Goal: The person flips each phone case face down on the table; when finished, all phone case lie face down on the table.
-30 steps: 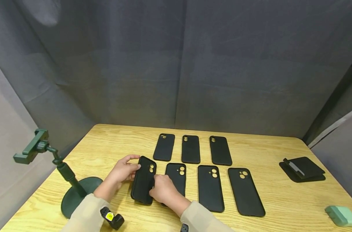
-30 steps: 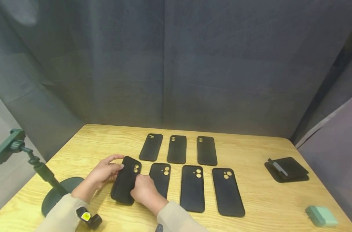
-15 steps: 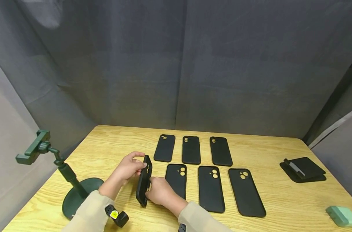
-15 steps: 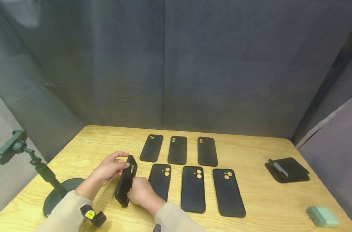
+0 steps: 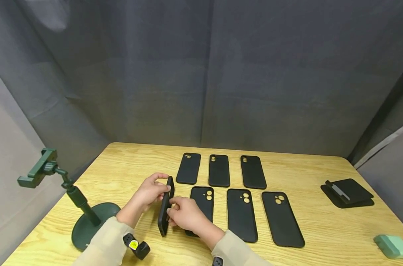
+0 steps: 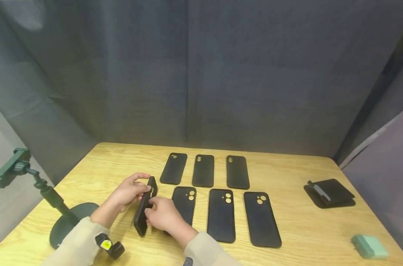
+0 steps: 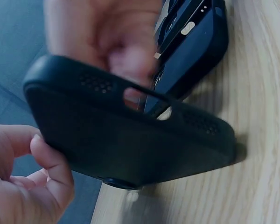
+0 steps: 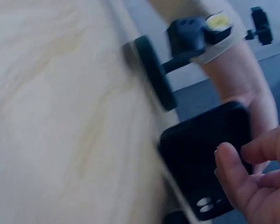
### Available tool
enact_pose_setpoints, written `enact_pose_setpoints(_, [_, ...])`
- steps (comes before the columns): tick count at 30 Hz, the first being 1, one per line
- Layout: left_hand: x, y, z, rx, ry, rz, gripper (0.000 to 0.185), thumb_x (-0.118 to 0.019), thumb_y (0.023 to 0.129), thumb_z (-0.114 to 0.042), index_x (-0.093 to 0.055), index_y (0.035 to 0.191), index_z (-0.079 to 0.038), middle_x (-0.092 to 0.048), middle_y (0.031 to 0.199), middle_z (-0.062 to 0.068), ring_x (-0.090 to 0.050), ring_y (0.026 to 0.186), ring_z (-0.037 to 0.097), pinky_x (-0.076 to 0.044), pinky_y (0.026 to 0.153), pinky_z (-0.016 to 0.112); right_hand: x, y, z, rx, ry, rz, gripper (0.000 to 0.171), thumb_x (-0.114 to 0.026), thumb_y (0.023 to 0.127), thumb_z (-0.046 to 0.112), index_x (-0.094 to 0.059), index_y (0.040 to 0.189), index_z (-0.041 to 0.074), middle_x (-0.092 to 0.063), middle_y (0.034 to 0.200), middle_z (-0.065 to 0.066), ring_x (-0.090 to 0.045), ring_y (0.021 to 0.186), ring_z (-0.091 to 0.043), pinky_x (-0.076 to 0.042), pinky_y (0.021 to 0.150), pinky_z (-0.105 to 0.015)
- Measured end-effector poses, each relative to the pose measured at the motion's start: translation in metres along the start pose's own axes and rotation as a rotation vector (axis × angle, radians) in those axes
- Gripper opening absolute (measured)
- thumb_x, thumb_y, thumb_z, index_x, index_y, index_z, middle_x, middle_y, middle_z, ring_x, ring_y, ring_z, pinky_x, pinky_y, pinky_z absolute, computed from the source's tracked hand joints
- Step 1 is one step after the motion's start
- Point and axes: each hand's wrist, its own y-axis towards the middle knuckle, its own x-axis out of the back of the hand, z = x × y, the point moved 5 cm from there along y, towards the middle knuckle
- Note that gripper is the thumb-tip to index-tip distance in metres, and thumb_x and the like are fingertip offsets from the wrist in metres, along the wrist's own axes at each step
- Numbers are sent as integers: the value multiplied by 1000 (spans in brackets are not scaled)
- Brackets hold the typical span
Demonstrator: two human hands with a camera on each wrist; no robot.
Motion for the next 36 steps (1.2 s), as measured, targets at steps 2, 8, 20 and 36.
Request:
enact_pose_setpoints(2, [0, 0, 0, 0, -8, -3, 42, -56, 85, 1, -45, 125, -1, -47, 64, 1, -41, 52, 10, -37, 47, 20, 1, -2, 5, -11, 88, 1, 38, -57, 90, 9, -52, 123, -8, -63, 69, -8, -66, 61, -23, -53, 56, -29])
enact_pose_setpoints(8, [-3, -1, -1, -8, -20, 7, 42, -56, 84, 1, -44, 125, 0, -49, 65, 0, -40, 50, 9, -35, 47, 19, -1, -6, 8, -69, 172, -12, 48, -61, 89, 17, -48, 129, -7, -61, 71, -6, -67, 62, -19, -55, 59, -30])
enact_pose_setpoints(20, [-8, -2, -1, 11, -68, -8, 42, -57, 85, 1, -44, 125, -1, -52, 68, 2, -41, 51, 9, -37, 49, 20, -4, -3, 10, -71, 213, -70, 53, -65, 84, 10, -44, 129, -11, -60, 68, -6, -62, 51, -13, -53, 52, -28])
enact_pose_setpoints(36, [8, -4, 34, 115, -142, 3, 37, -49, 96, -18, -43, 127, 2, -51, 100, 11, -53, 77, 15, -47, 68, 27, 7, -3, 10, -106, 335, -120, 46, -61, 79, 1, -47, 122, -10, -61, 76, -9, -57, 46, -9, -53, 50, -29])
